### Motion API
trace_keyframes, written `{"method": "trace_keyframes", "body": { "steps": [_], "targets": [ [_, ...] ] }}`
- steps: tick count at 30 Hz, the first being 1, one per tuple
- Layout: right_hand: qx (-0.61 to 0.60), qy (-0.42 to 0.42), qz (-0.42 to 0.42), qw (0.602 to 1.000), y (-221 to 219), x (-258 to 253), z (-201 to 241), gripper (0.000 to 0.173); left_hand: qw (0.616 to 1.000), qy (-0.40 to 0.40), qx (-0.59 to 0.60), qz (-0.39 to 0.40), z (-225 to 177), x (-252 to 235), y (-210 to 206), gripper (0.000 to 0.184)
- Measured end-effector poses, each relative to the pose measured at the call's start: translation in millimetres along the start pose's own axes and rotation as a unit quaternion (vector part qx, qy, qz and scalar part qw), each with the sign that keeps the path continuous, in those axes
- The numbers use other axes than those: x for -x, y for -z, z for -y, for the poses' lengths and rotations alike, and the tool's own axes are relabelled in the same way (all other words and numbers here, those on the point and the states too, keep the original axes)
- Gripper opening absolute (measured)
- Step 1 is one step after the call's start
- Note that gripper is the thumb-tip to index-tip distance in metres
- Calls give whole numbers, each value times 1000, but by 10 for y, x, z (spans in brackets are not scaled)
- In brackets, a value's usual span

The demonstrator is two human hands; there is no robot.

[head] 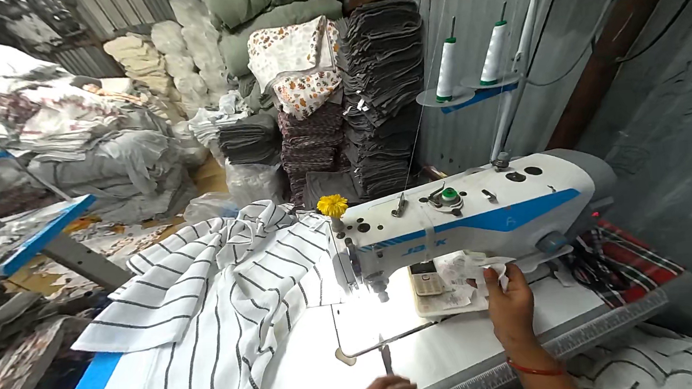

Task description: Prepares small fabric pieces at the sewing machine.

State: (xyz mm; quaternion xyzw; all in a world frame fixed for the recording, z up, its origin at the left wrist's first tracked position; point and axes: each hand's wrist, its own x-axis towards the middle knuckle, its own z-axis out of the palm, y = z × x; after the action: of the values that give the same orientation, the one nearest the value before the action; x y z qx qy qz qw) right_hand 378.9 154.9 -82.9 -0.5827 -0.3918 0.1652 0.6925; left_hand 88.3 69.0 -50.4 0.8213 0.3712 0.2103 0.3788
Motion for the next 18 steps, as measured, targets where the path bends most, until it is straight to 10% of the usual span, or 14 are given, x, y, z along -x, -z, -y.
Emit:
{"method": "trace_keyframes", "body": {
  "steps": [10, 18],
  "targets": [
    [-122, -173, 39, 977, -209, 290, 226, 36, 970, 68, 197, -125, -3, -1116, -104, 84],
    [48, -151, 171, 972, -178, 76, 356, 40, 950, 100, 249, -157, 53, -1597, -217, 35]
  ]
}}
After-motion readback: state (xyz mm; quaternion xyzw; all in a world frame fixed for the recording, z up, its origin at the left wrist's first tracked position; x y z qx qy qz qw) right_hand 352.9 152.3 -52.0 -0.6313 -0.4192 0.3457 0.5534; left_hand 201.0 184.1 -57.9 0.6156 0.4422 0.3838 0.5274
